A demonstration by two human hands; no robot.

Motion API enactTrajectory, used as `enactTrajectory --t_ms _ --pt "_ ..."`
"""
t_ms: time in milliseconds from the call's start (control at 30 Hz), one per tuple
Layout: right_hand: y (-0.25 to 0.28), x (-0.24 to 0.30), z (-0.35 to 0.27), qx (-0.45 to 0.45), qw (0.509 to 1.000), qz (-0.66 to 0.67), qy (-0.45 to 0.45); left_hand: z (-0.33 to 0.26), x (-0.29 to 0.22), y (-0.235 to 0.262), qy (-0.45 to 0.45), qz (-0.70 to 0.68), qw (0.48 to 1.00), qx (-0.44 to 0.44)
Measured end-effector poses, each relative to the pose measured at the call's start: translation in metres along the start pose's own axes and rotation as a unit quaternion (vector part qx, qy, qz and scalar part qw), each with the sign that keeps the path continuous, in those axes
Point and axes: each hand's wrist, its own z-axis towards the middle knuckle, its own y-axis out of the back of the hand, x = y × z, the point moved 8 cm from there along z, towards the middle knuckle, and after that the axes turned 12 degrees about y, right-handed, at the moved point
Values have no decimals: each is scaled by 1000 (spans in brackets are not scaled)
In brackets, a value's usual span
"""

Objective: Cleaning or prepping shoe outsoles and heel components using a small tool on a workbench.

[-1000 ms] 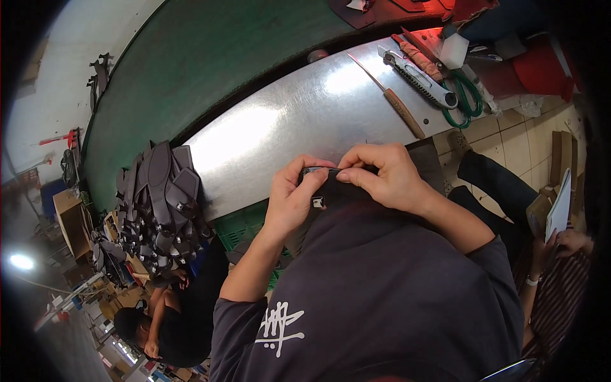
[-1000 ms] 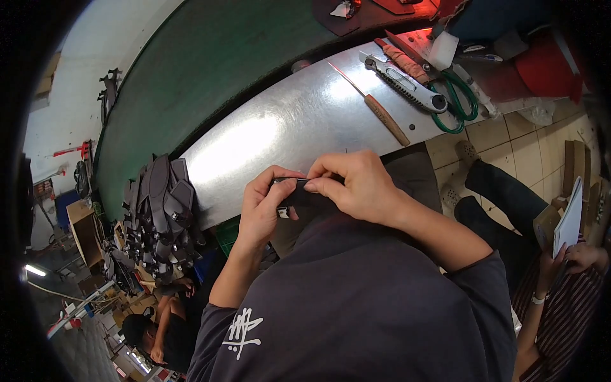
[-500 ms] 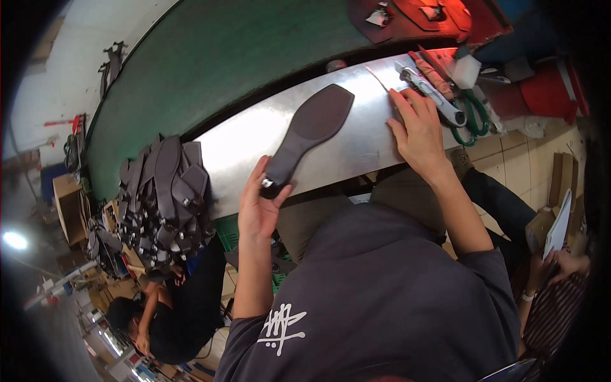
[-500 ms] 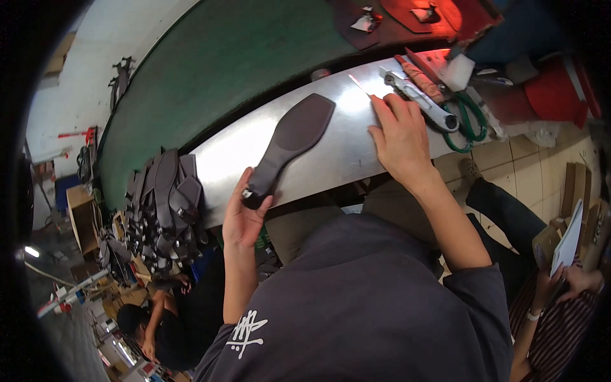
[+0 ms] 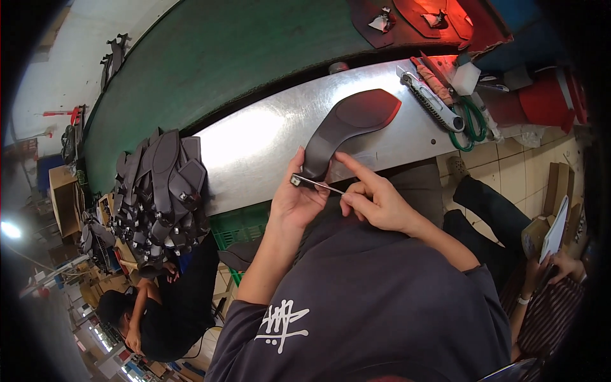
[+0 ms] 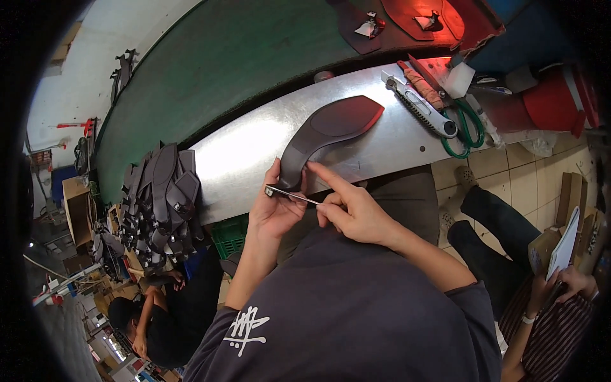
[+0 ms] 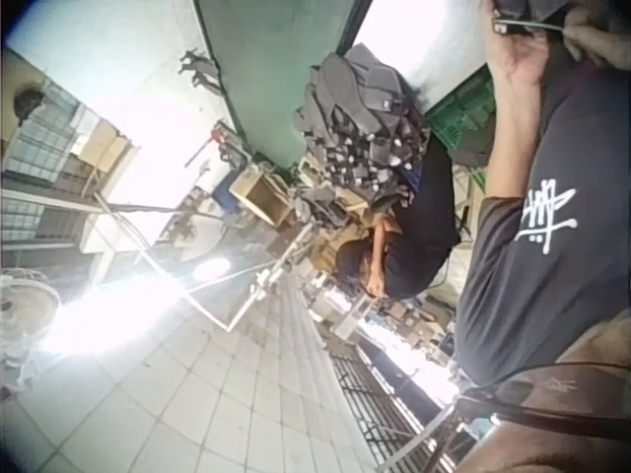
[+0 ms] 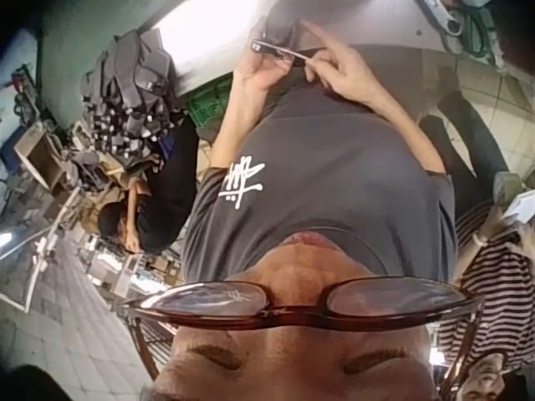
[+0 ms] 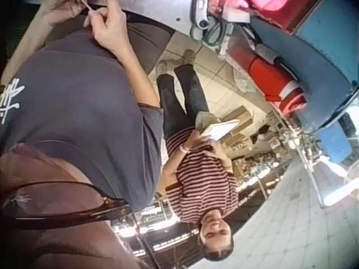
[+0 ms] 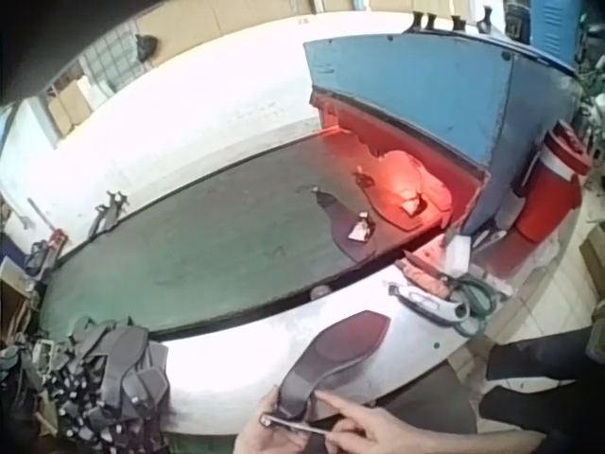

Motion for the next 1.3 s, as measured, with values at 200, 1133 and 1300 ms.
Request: enactTrajectory --t_ms 200,1133,1300 --pt "-1 -18 2 -36 999 4 33 7 11 -12 17 -13 1000 22" --pt "3 -4 -6 -3 984 176 -32 -8 -19 -52 -278 168 946 -9" --pt "-5 -5 -10 -28 973 214 -80 -23 -25 -57 -407 229 883 -46"
